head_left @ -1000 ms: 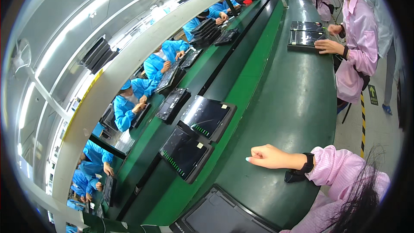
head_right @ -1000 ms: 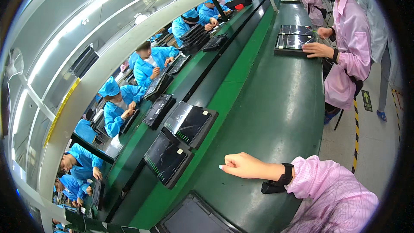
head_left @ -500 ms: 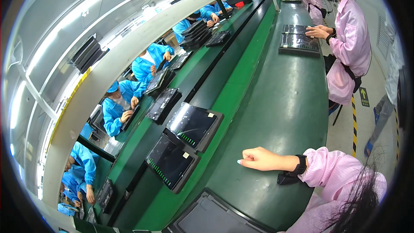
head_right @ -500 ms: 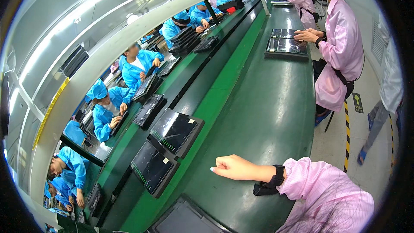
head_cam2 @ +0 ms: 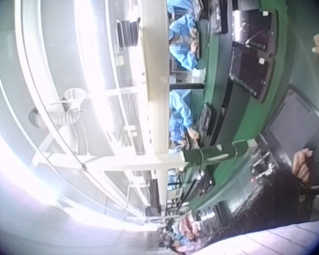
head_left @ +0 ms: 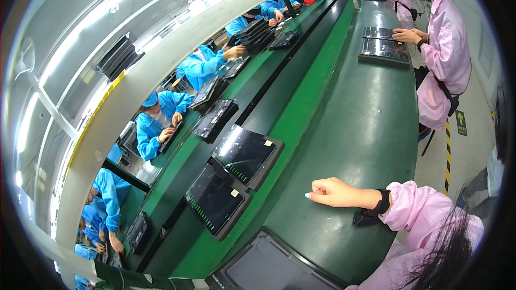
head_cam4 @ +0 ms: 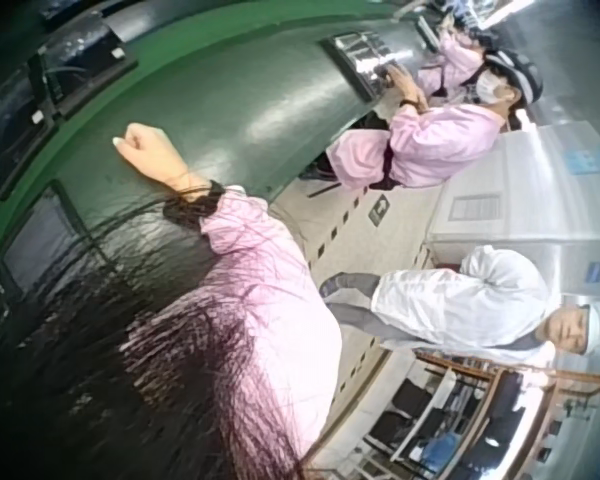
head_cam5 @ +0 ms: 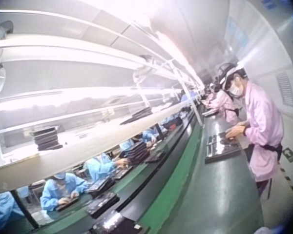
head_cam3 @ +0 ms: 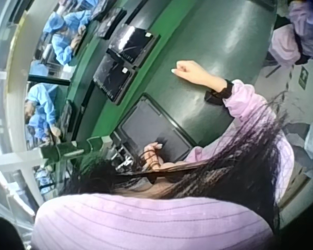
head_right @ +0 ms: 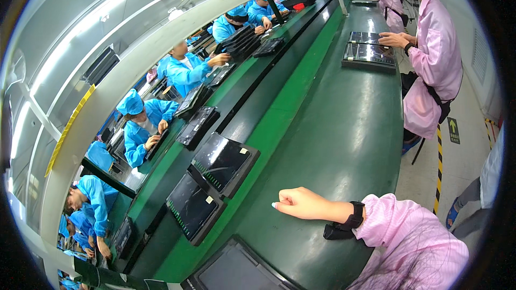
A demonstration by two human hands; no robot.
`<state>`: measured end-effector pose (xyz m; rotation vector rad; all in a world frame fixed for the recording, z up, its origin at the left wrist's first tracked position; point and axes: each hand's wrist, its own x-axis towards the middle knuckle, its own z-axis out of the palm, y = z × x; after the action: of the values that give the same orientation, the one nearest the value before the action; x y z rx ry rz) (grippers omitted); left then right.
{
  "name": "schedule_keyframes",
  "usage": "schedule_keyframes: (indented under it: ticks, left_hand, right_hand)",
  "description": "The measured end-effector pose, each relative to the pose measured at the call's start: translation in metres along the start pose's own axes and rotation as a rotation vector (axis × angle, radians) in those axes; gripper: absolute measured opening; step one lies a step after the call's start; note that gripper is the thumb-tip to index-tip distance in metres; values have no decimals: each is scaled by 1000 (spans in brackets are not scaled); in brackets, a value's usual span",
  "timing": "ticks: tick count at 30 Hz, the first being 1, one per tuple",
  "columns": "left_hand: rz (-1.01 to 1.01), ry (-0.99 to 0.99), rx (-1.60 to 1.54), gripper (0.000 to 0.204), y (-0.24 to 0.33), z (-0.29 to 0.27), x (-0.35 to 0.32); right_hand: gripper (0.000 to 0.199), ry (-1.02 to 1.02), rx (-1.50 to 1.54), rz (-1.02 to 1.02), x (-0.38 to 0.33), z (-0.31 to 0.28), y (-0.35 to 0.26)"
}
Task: Operating and checking screen functionality/diagnostic menus on tablets at a factory workstation line.
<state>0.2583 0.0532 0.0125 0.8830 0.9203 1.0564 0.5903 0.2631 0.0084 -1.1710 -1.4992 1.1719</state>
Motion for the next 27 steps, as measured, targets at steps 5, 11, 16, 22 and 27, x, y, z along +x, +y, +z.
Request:
schedule_keyframes:
  ticks: [5, 11, 16, 22, 27]
  left_hand:
    - [134, 209, 265, 30, -18, 21, 22]
    - [130, 283, 325, 29, -6, 56, 37]
    - [124, 318, 351, 28, -6, 66, 43]
    - [127, 349, 377, 27, -7, 77, 47]
    - [121, 373, 400, 27, -8, 86, 51]
  right_hand:
    - [38, 4, -4, -46, 3, -6, 2]
    - [39, 2, 17, -46, 5, -15, 4]
    - [39, -3, 3, -56, 7, -22, 6]
    - [39, -5, -10, -47, 8, -30, 6]
    - [39, -32, -12, -17, 10, -39, 8]
